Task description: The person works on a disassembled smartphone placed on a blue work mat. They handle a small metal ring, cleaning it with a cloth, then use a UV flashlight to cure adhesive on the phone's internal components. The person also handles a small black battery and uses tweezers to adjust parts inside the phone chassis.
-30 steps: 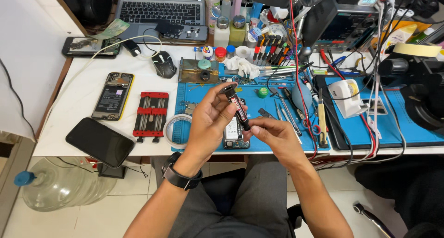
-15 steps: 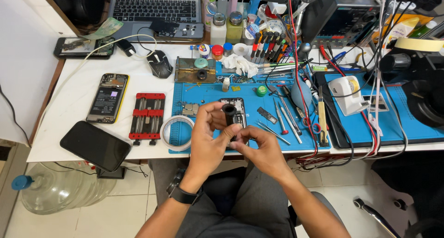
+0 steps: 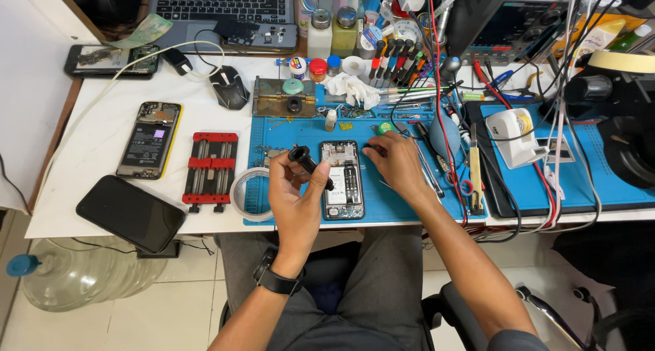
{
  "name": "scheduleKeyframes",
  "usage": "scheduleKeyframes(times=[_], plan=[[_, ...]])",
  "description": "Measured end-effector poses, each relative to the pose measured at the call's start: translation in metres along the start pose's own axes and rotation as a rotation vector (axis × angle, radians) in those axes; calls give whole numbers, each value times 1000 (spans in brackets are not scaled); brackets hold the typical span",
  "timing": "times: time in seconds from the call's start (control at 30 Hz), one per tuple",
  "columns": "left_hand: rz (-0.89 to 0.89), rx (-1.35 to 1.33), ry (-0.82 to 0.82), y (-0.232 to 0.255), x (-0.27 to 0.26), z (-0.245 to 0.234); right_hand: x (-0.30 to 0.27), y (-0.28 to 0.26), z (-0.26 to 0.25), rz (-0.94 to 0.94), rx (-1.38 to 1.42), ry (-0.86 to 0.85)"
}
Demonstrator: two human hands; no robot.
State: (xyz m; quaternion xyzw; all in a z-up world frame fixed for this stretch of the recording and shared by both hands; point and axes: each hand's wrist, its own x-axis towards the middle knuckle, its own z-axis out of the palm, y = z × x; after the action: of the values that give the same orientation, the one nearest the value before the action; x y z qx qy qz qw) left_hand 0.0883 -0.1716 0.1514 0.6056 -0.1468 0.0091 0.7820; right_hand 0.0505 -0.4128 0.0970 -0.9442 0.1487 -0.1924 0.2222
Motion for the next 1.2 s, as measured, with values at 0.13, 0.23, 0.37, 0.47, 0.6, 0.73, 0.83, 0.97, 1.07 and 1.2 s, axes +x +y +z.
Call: scheduleKeyframes(times=[0.13,0.23,0.37,0.47,0.6,0.73,0.83,0.97,1.07,1.2], plan=[[-17,28,-20,-2,-3,0,-11,13,-4,-8,-155,-73],[-20,42,-47,-3,-1,-1,-41,1,-36,19,-110,-63],[-53,60,-100,-6,10,-2,-82,-3,-49,-39,-245,-137],[-41,80,-183,-1,24,5,-99,5,-37,-39,-312,-124],[114,163,-293,-11,54,22,-90,2,-38,-98,-177,59],[48,177,-399,-33,73,43,-46,-30,-76,-51,352,342],[46,221,-418,-56,84,61,5,-42,-92,-197,544,530],[75,365,-485,-79,96,66,55,-71,-91,-243,642,598],[120,422,-475,-82,96,68,73,-76,-77,-249,704,477],[160,472,-471,-74,100,67,79,-73,-59,-233,645,301]])
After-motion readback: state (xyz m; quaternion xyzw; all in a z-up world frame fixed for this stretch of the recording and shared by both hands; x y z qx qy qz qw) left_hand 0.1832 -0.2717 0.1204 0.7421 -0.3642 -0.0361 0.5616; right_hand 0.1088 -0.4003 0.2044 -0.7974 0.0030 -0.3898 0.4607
